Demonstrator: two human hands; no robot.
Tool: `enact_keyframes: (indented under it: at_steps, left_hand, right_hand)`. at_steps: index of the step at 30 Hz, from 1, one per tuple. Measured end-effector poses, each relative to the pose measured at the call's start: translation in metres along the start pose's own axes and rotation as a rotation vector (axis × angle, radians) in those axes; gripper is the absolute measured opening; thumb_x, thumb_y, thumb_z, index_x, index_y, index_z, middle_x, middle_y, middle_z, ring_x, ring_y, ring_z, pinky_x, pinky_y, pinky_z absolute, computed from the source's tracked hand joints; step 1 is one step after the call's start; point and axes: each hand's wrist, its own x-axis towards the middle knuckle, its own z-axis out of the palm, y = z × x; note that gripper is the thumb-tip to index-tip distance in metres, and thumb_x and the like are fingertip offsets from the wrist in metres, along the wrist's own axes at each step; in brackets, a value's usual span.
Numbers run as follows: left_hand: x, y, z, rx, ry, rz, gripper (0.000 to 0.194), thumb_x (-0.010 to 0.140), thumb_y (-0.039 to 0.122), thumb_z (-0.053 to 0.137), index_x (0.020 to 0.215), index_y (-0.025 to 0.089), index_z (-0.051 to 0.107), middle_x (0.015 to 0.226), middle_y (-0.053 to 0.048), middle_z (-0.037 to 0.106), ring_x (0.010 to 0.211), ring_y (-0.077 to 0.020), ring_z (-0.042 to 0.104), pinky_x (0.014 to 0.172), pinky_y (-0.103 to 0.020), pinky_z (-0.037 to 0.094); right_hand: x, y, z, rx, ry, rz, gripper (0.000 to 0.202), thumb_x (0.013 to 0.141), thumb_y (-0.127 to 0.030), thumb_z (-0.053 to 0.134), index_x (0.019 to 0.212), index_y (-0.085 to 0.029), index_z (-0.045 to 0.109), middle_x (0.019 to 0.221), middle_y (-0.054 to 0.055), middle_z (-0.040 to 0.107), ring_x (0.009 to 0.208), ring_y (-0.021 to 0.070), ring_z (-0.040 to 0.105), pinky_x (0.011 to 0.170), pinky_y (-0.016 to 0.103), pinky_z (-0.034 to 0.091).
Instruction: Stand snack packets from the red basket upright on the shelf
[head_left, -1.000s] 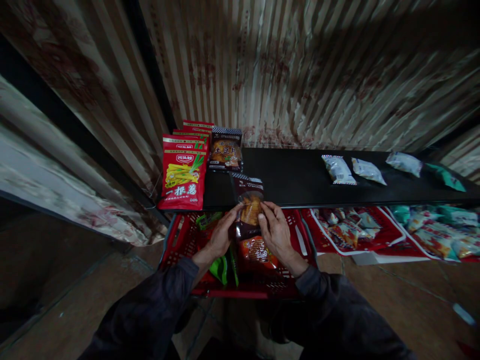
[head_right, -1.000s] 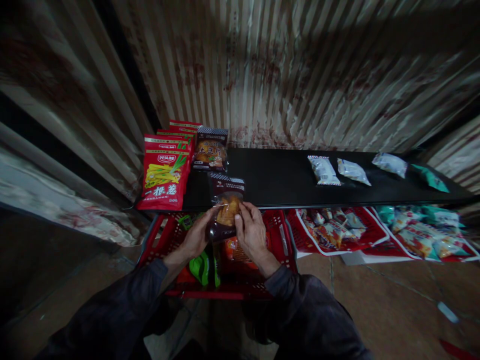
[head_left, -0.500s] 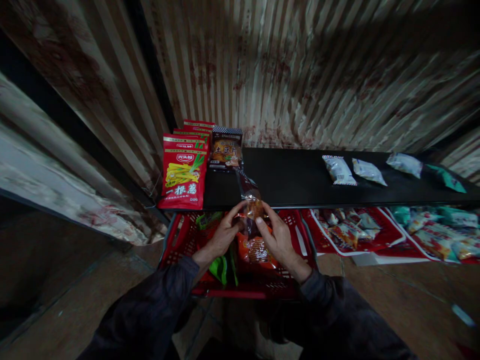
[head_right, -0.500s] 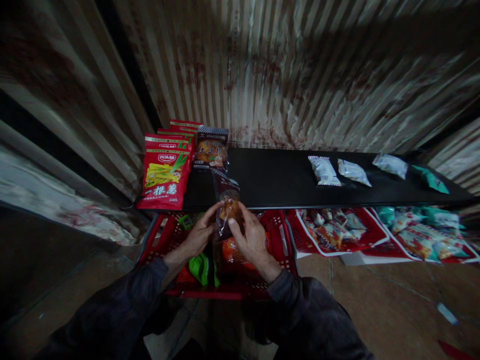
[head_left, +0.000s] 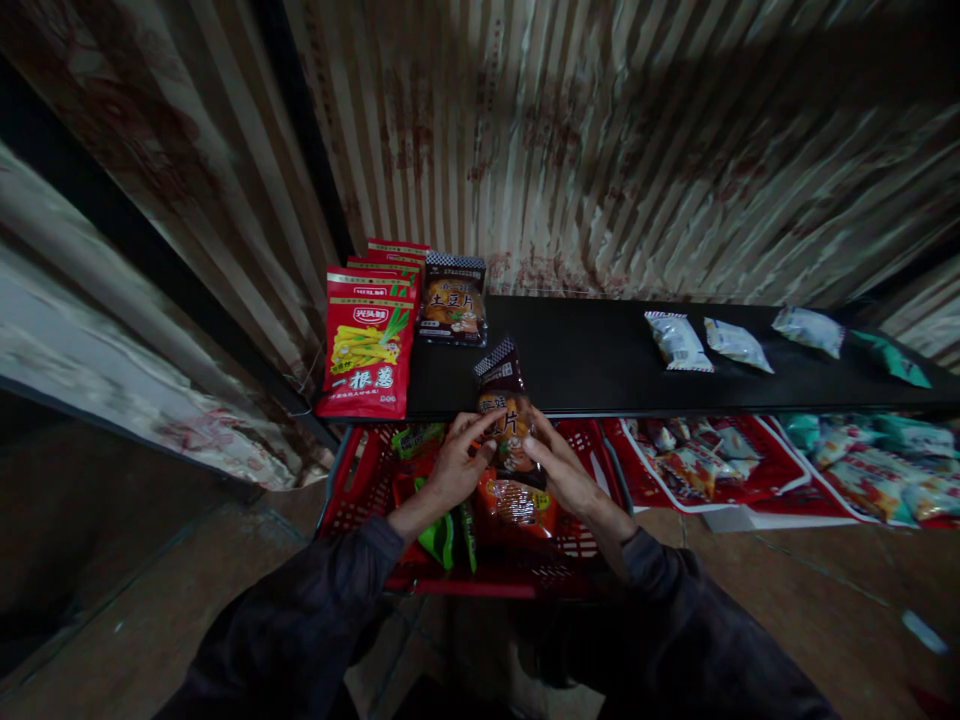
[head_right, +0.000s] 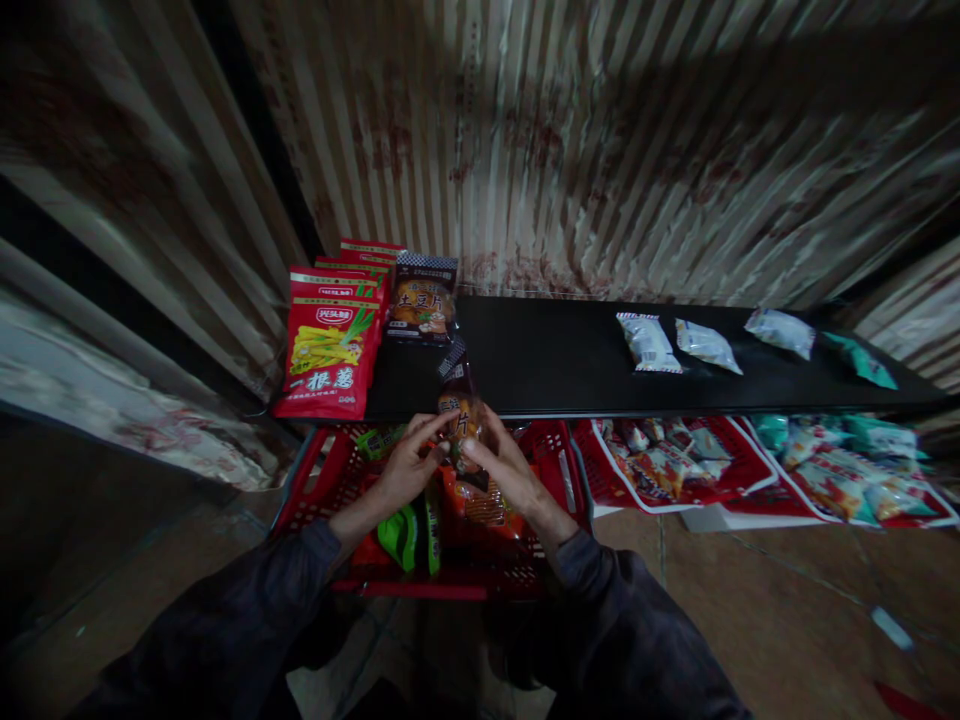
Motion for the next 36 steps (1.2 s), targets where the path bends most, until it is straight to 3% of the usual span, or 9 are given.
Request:
enact_keyframes:
  at_steps: [5, 9, 15, 21, 27, 32, 36]
  left_hand:
    - [-0.001, 0.003, 0.001, 0.053, -0.031, 0.001, 0.048, 0.09, 0.019, 0.05, 0.136, 0.029, 0.058, 0.111, -0.005, 0.054, 0.109, -0.0179, 0.054, 0.098, -0.031, 0.045]
    - [0.0, 0.001, 0.002, 0.09, -0.032, -0.015, 0.049, 0.089, 0.016, 0.049, 0.134, 0.03, 0.059, 0.11, -0.004, 0.055, 0.109, -0.0172, 0.054, 0.099, -0.031, 0.045]
    - [-0.003, -0.001, 0.004, 0.137, 0.006, -0.059, 0.048, 0.088, 0.018, 0.05, 0.134, 0.029, 0.059, 0.104, -0.003, 0.054, 0.088, -0.0141, 0.057, 0.085, -0.028, 0.05]
    - [-0.005, -0.012, 0.007, 0.148, 0.138, -0.178, 0.05, 0.081, 0.024, 0.064, 0.131, 0.022, 0.058, 0.11, -0.006, 0.057, 0.093, -0.0181, 0.059, 0.088, -0.035, 0.051]
    - [0.0, -0.017, 0.011, -0.163, 0.294, -0.421, 0.039, 0.074, 0.034, 0.073, 0.109, 0.018, 0.063, 0.104, -0.007, 0.066, 0.093, -0.0187, 0.064, 0.084, -0.034, 0.052]
    - [0.0, -0.005, 0.011, -0.615, 0.266, -0.674, 0.047, 0.062, 0.053, 0.081, 0.089, 0.017, 0.067, 0.09, -0.005, 0.073, 0.082, -0.0191, 0.067, 0.075, -0.031, 0.053]
    - [0.001, 0.003, 0.009, -0.807, 0.275, -0.741, 0.058, 0.047, 0.053, 0.09, 0.086, 0.017, 0.068, 0.085, -0.004, 0.074, 0.077, -0.0183, 0.068, 0.074, -0.031, 0.053]
  right_hand:
    - [-0.003, -0.006, 0.004, 0.135, 0.123, 0.21, 0.071, 0.074, -0.036, 0.076, 0.14, -0.036, 0.049, 0.136, 0.001, 0.062, 0.119, 0.0272, 0.061, 0.095, 0.043, 0.053]
    - [-0.002, -0.005, 0.006, 0.263, 0.186, 0.23, 0.075, 0.071, -0.03, 0.075, 0.14, -0.038, 0.047, 0.123, -0.001, 0.069, 0.099, 0.0243, 0.07, 0.081, 0.039, 0.057]
    - [0.005, 0.003, 0.003, 0.409, 0.26, 0.23, 0.063, 0.07, -0.027, 0.073, 0.13, -0.032, 0.055, 0.105, -0.001, 0.076, 0.087, 0.0228, 0.072, 0.074, 0.036, 0.058]
    - [0.008, 0.006, -0.002, 0.526, 0.281, 0.28, 0.053, 0.071, -0.026, 0.072, 0.123, -0.028, 0.06, 0.1, 0.0, 0.077, 0.085, 0.025, 0.073, 0.075, 0.039, 0.059]
    - [0.014, 0.007, -0.004, 0.609, 0.252, 0.301, 0.031, 0.072, -0.028, 0.071, 0.102, -0.02, 0.069, 0.092, 0.005, 0.078, 0.095, 0.0279, 0.072, 0.085, 0.042, 0.059]
    - [0.016, 0.007, -0.004, 0.532, 0.212, 0.396, 0.022, 0.076, -0.035, 0.066, 0.09, -0.019, 0.071, 0.09, 0.007, 0.078, 0.1, 0.0297, 0.071, 0.088, 0.044, 0.057]
    - [0.017, 0.011, -0.007, 0.452, 0.161, 0.392, 0.028, 0.077, -0.042, 0.065, 0.091, -0.02, 0.071, 0.093, 0.008, 0.078, 0.102, 0.0298, 0.071, 0.089, 0.045, 0.057]
